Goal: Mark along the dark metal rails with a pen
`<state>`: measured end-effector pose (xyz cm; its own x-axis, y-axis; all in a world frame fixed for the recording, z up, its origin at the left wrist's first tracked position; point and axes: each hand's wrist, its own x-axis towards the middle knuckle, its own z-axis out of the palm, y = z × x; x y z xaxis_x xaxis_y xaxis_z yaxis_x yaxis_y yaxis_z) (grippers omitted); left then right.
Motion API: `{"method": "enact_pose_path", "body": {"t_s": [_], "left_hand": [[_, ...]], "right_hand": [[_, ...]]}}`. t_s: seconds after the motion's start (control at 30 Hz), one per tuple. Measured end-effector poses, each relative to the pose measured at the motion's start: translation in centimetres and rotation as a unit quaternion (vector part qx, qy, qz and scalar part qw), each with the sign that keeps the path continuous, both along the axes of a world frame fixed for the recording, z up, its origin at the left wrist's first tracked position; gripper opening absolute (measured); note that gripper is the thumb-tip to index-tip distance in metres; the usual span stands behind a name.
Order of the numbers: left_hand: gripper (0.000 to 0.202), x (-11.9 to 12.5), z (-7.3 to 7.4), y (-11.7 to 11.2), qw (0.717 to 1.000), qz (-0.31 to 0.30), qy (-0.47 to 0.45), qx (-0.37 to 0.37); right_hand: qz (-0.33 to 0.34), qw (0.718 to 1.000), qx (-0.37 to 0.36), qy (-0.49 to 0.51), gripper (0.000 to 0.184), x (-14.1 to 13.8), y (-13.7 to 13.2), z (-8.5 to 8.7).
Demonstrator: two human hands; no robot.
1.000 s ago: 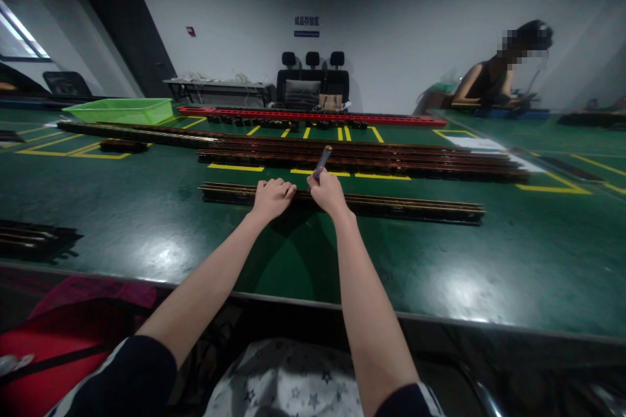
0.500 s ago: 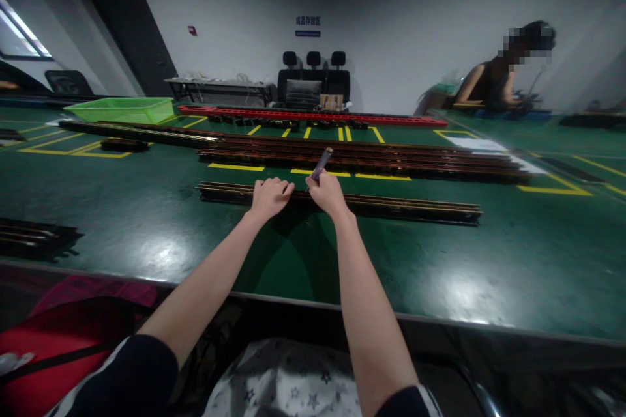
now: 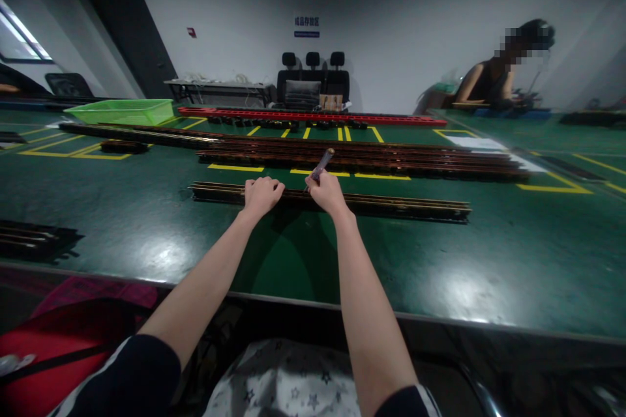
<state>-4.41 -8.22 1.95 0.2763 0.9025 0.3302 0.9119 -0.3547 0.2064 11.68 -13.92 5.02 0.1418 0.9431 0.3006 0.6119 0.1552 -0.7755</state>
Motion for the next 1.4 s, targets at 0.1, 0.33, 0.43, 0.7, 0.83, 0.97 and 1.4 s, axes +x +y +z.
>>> {"method": "enact_pose_path", "body": {"t_s": [0.1,0.33,0.43,0.7,0.83,0.97,1.4], "left_hand": [[0.044,-0.1,-0.1,0.0,1.000,0.006,-0.001,0.001],[0.040,0.9,-0.2,-1.2,0.998,-0.035,-0.018,0.048],[0.039,1.4,-0.2,-1.7,0.997,-0.067,-0.007,0.049],[0.040,1.4,-0.1,-1.7,0.995,-0.086,0.034,0.033],[0.040,1.4,0.0,-1.7,0.995,-0.083,0.038,0.033],[0.043,1.5,-0.2,-1.6,0.996,-0.080,0.032,0.036],[0.046,1.3,-0.5,-1.3,0.996,-0.079,0.010,0.033]], "right_hand": [[-0.008,1.000,-0.001,-0.015,0.009,0.2,0.1,-0.1],[-0.025,0.997,-0.004,-0.073,0.014,0.5,0.0,0.0],[-0.027,0.998,0.000,-0.064,0.012,0.5,-0.2,0.3],[-0.029,0.998,-0.021,-0.058,0.010,0.4,-0.6,0.8],[-0.029,0.998,-0.019,-0.061,0.010,0.5,-0.5,0.6],[-0.038,0.996,-0.024,-0.080,0.010,0.7,-0.2,0.5],[-0.065,0.991,-0.018,-0.118,0.008,0.9,-0.3,0.5]]}}
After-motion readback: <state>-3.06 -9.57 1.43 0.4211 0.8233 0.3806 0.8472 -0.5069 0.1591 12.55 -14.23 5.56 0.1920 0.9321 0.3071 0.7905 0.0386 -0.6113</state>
